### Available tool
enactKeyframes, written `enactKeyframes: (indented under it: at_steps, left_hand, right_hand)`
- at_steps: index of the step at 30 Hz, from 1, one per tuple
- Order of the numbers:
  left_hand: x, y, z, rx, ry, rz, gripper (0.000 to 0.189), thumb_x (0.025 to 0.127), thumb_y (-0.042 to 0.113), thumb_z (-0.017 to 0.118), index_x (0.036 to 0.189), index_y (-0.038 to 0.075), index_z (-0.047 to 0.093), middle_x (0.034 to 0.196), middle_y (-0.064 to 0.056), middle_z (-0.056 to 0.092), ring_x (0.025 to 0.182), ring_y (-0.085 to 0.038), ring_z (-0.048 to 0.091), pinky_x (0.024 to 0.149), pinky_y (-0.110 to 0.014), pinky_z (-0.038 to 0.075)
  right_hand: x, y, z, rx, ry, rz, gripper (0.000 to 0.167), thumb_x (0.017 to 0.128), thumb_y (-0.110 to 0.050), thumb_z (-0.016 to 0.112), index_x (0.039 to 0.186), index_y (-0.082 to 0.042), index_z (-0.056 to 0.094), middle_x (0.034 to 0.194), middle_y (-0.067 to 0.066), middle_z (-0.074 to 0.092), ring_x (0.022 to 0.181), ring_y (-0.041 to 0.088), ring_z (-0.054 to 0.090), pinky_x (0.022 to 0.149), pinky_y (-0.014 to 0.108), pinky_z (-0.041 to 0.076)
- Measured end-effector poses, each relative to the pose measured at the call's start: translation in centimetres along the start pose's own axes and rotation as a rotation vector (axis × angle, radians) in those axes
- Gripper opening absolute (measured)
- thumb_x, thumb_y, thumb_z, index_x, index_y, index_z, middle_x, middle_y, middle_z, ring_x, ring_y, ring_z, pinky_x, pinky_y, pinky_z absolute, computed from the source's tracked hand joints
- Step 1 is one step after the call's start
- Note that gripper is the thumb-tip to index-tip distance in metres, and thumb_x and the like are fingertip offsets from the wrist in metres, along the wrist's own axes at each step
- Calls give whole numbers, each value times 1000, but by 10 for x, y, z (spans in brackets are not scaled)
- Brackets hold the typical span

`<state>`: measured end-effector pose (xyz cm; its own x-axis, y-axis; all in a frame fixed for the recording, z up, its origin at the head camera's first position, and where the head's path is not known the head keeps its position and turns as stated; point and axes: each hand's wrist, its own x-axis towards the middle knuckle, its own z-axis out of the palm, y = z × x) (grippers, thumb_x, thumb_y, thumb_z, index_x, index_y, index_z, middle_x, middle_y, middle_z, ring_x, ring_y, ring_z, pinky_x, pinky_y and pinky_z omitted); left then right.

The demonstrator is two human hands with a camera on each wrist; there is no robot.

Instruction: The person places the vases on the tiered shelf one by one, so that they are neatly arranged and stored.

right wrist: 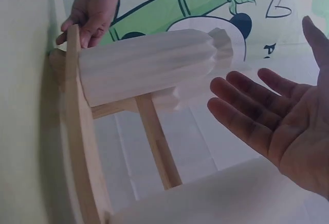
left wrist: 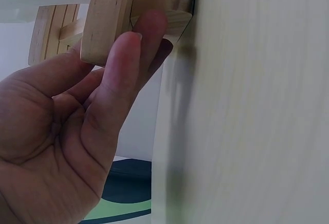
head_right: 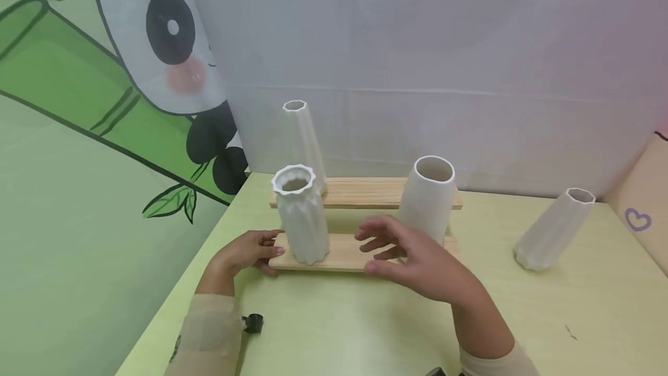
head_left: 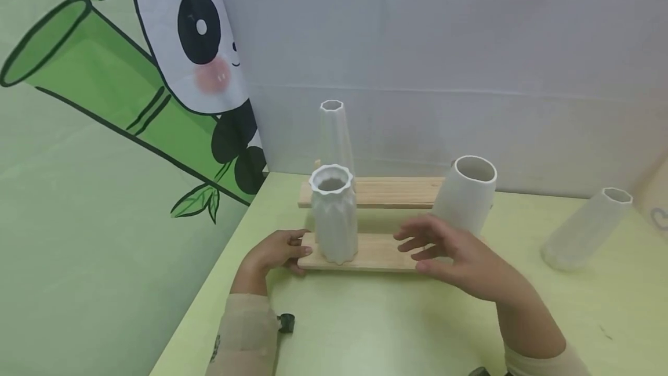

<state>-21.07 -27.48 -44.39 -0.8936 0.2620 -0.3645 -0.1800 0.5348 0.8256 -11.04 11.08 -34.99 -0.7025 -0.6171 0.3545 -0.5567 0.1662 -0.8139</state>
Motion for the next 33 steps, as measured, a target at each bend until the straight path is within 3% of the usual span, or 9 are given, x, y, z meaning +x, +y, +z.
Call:
enactKeyframes:
  at_steps: [6,11,16,22,28,33]
  left_hand:
    - [-2,1,-1,-14,-9,21,62,94,20,67,149,9,42,134,-17,61,74,-28,74,102,-47,46]
    - [-1,-1,-1,-16,-11,20,63,94,20,67,150,8,39,136,-18,59,74,-28,74,104,-47,45]
    - [1,-3,-1,-15,-9,25,65,94,20,67,151,8,38,137,-18,58,73,-28,74,105,-48,44]
    - [1,-2,-1,-9,-2,16,65,94,21,67,151,9,38,137,-18,58,73,-27,74,105,-49,43]
    - [2,-3,-2,-18,-10,26,63,94,20,66,150,8,39,137,-19,58,73,-28,74,102,-47,47]
    - [1,-3,-2,-21,-10,33,63,95,19,66,150,8,39,137,-19,58,73,-28,74,102,-47,47]
  right_hand:
    - [-20,-9,-27,-71,-70,14,49,93,-2,63,138,-15,47,131,1,60,115,19,64,91,33,54]
    - [-39,-15,-49,-100,-42,-15,56,90,4,64,140,-10,45,132,6,60,117,19,63,91,26,52]
    - [-59,-12,-73,-76,54,-127,54,89,12,57,141,7,41,133,18,58,119,18,62,94,18,47]
    - [-76,-3,-98,63,162,-237,50,88,24,47,136,23,32,137,20,54,123,18,60,98,18,46]
    - [-85,4,-113,166,288,-337,44,93,20,44,135,25,30,136,19,57,121,21,61,100,19,46]
    - [-94,12,-123,225,474,-395,43,94,17,48,134,23,35,133,19,60,119,21,62,99,20,47]
